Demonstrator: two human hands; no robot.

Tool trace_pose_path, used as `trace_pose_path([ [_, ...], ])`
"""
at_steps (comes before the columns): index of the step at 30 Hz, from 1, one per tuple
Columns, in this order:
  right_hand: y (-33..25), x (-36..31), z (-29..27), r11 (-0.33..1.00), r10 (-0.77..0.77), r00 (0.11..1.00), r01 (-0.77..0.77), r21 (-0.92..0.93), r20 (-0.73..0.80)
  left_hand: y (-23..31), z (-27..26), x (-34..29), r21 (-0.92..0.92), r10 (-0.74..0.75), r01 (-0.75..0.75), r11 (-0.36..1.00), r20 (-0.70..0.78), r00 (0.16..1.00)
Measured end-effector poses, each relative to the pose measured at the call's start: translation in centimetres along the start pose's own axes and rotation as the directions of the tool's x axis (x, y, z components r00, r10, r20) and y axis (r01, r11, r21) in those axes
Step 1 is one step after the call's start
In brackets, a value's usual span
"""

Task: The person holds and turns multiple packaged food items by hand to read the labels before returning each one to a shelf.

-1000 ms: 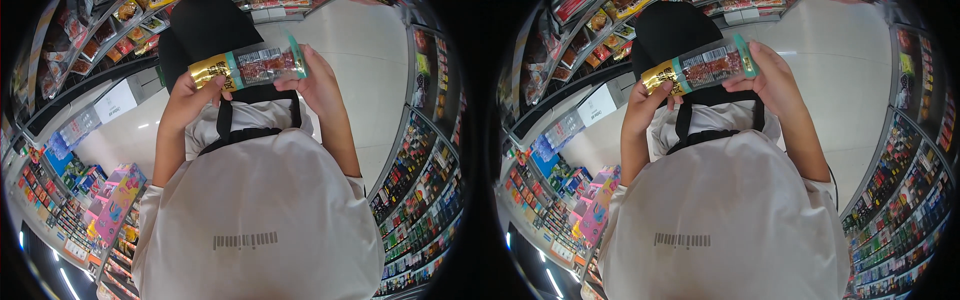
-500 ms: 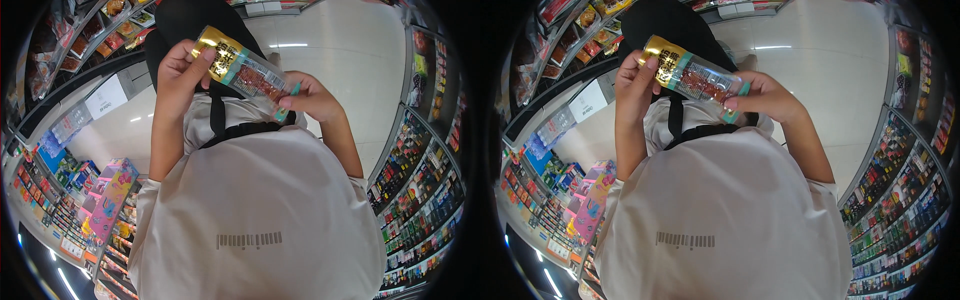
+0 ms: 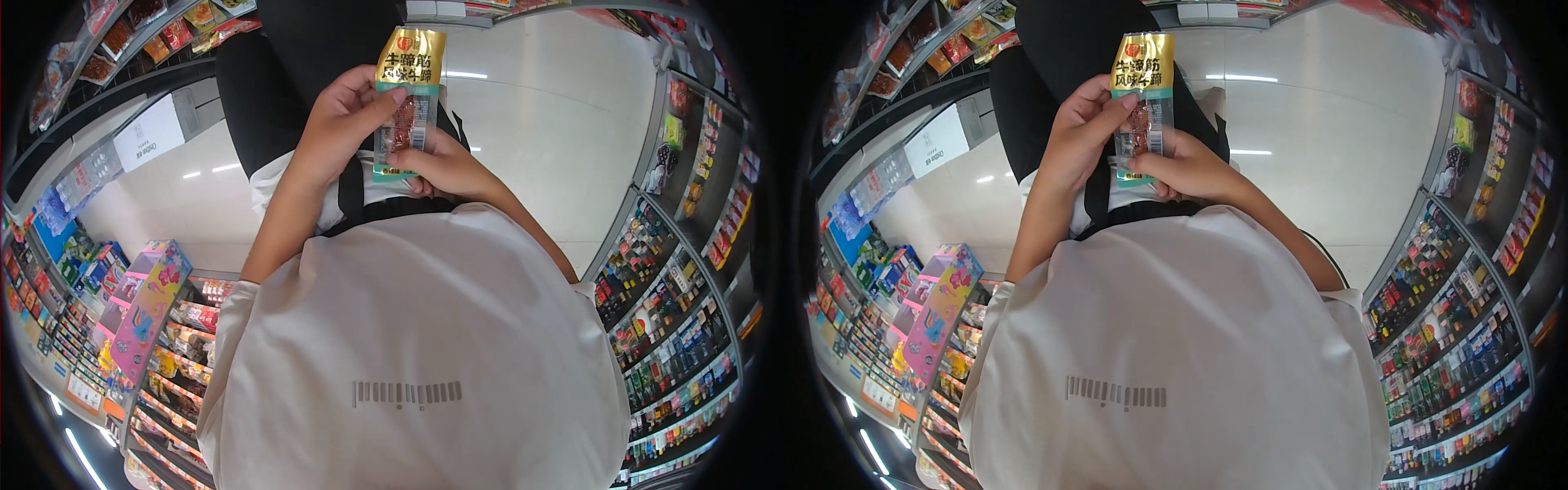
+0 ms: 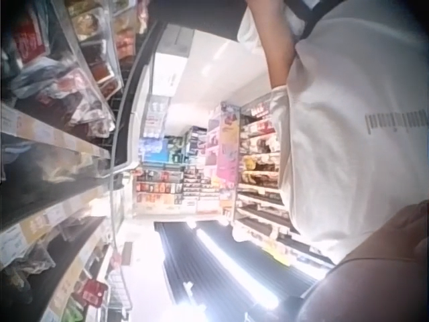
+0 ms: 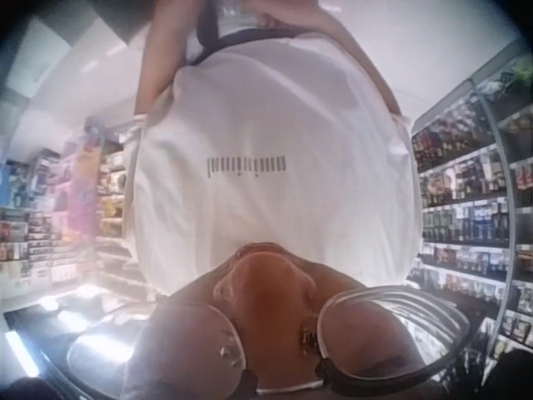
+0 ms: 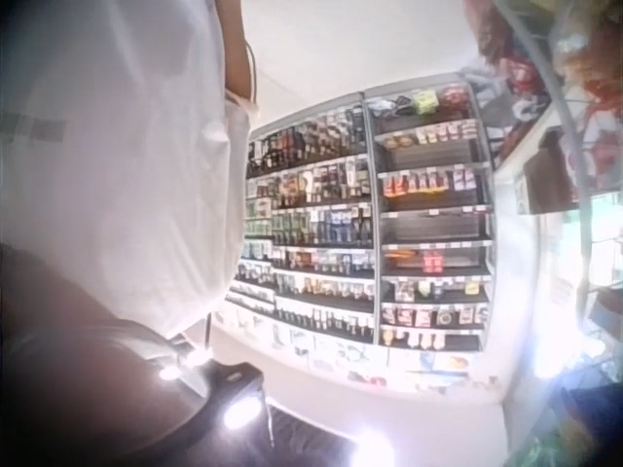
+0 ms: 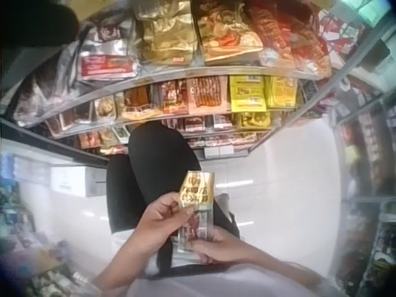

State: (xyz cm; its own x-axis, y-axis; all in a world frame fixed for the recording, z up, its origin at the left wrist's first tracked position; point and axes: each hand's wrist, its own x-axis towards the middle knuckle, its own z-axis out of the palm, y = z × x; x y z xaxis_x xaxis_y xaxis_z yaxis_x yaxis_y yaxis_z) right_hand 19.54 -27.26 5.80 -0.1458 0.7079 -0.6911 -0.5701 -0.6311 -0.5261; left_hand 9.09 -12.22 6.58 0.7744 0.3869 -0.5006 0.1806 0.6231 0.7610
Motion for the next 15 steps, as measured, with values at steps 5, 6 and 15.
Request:
trace_pose_path([
  [5,1.1,1.6,-0.4,0.999,-0.033,0.999,0.033,0.015,-0.003,-0.2,-0.9,0.5,0.103,0.004,-0.012,0.995,0.076,0.997],
  [6,0.9,1.6,-0.3,1.000,-0.028,1.000,0.028,0.008,0.002,-0.2,-1.0,0.5,0.097,0.008,-0.015,0.995,0.069,0.998],
  [15,1.5,2.4,0.3,0.988,-0.151,0.986,0.153,0.019,-0.075,0.0,-1.6,0.7,-0.029,0.140,-0.146,0.989,-0.156,0.978],
])
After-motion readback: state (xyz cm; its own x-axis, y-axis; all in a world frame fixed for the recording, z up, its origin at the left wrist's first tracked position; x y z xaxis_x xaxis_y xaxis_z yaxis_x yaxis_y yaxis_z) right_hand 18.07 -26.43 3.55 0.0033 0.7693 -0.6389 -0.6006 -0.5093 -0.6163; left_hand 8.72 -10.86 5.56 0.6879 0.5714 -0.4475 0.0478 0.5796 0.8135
